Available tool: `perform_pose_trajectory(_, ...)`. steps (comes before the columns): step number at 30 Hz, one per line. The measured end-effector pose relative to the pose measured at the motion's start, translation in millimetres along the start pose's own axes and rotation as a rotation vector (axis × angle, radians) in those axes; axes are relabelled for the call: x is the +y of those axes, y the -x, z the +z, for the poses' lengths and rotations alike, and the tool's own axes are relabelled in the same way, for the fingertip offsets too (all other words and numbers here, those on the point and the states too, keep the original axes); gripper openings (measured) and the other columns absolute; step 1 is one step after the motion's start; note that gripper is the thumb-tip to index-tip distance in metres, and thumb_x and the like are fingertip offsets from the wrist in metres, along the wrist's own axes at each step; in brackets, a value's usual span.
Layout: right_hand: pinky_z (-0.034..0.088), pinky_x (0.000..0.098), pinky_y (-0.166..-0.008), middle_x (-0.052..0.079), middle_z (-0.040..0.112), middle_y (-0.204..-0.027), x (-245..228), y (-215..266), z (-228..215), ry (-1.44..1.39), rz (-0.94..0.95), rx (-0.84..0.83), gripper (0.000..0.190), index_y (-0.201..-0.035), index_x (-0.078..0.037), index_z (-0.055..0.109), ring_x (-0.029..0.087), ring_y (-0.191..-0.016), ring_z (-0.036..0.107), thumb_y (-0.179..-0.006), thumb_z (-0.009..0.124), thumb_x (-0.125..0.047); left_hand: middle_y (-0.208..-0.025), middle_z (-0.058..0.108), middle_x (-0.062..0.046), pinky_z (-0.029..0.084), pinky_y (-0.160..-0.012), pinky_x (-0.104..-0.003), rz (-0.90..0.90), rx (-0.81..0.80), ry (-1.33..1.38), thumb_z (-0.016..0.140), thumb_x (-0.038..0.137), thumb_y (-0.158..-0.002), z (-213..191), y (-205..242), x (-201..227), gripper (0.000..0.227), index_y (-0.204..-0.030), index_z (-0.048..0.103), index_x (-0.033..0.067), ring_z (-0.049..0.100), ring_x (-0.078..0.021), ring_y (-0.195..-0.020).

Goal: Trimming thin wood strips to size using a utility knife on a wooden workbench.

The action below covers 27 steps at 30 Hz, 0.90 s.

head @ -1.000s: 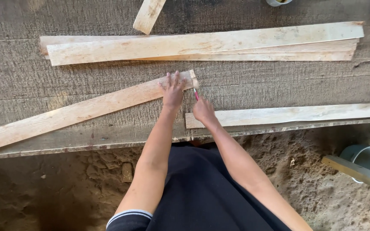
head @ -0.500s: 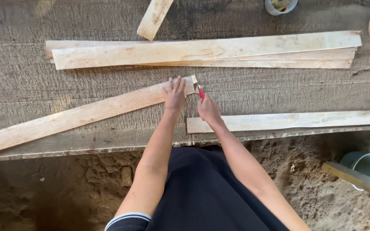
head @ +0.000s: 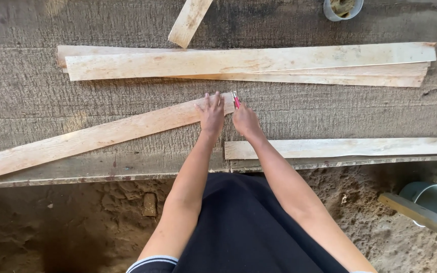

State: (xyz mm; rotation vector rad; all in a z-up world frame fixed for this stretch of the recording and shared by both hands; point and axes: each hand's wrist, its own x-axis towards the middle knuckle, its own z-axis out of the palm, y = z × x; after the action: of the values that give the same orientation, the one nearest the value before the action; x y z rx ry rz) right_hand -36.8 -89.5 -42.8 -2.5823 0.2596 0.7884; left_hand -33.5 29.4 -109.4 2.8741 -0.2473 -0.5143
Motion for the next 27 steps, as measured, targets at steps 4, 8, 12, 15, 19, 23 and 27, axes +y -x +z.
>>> perform_pose_trajectory(4, 0.058, 0.0620, -0.077, 0.038, 0.069, -0.098, -9.3, 6.0, -8.4, -0.015, 0.017, -0.018, 0.040, -0.117, 0.008, 0.054, 0.056, -0.094, 0.070, -0.102, 0.037, -0.024, -0.164, 0.037, -0.001, 0.033, -0.105, -0.082, -0.003, 0.005, -0.003, 0.064, 0.009, -0.095, 14.1, -5.9, -2.4, 0.057, -0.150, 0.053, 0.0200, 0.033, -0.0416, -0.150)
perform_pose_trajectory(8, 0.060, 0.0591, -0.074, 0.036, 0.070, -0.099, -6.4, -2.8, -2.8, -0.027, 0.045, -0.047, 0.041, -0.118, 0.007, 0.055, 0.054, -0.093, 0.071, -0.101, 0.036, -0.025, -0.165, 0.035, -0.001, 0.032, -0.106, -0.083, -0.013, -0.039, -0.005, 0.068, 0.018, -0.095, 10.2, -8.6, -1.4, 0.058, -0.151, 0.052, 0.0205, 0.030, -0.0418, -0.151)
perform_pose_trajectory(12, 0.062, 0.0567, -0.064, 0.037, 0.068, -0.101, 6.4, -20.7, 14.0, -0.065, 0.077, -0.088, 0.041, -0.120, 0.010, 0.054, 0.053, -0.090, 0.072, -0.102, 0.037, -0.022, -0.165, 0.035, -0.001, 0.032, -0.106, -0.082, -0.020, -0.057, -0.015, 0.066, 0.015, -0.097, 0.3, -4.1, 2.6, 0.057, -0.152, 0.051, 0.0192, 0.029, -0.0417, -0.152)
perform_pose_trajectory(15, 0.062, 0.0596, -0.066, 0.040, 0.067, -0.104, -1.8, -17.2, 14.6, -0.118, 0.106, -0.132, 0.042, -0.122, 0.010, 0.051, 0.053, -0.087, 0.072, -0.101, 0.035, -0.022, -0.163, 0.039, -0.003, 0.034, -0.104, -0.083, -0.006, -0.022, -0.021, 0.066, 0.014, -0.096, 1.0, -1.5, 2.0, 0.057, -0.150, 0.052, 0.0187, 0.032, -0.0428, -0.150)
perform_pose_trajectory(19, 0.062, 0.0592, -0.069, 0.037, 0.068, -0.104, 13.7, -32.4, 26.0, -0.096, 0.123, -0.134, 0.043, -0.125, 0.009, 0.052, 0.050, -0.084, 0.073, -0.101, 0.034, -0.023, -0.163, 0.038, -0.002, 0.034, -0.105, -0.082, -0.006, -0.031, -0.019, 0.066, 0.015, -0.097, -3.5, -3.0, 3.0, 0.057, -0.151, 0.051, 0.0183, 0.031, -0.0427, -0.151)
perform_pose_trajectory(23, 0.063, 0.0526, -0.066, 0.035, 0.069, -0.103, 9.4, -19.4, 17.2, -0.082, 0.124, -0.148, 0.044, -0.128, 0.010, 0.053, 0.045, -0.079, 0.074, -0.104, 0.034, -0.022, -0.164, 0.037, -0.004, 0.034, -0.104, -0.083, 0.002, -0.037, -0.020, 0.065, 0.014, -0.097, -1.9, -2.3, 0.9, 0.057, -0.152, 0.050, 0.0171, 0.029, -0.0442, -0.151)
perform_pose_trajectory(27, 0.060, 0.0578, -0.073, 0.036, 0.069, -0.106, 11.5, -7.0, 15.1, -0.103, 0.121, -0.197, 0.046, -0.127, 0.010, 0.056, 0.048, -0.079, 0.074, -0.102, 0.036, -0.023, -0.162, 0.038, -0.004, 0.034, -0.105, -0.083, -0.002, -0.028, -0.011, 0.071, 0.019, -0.095, 9.6, -4.4, 0.1, 0.060, -0.151, 0.051, 0.0166, 0.030, -0.0444, -0.150)
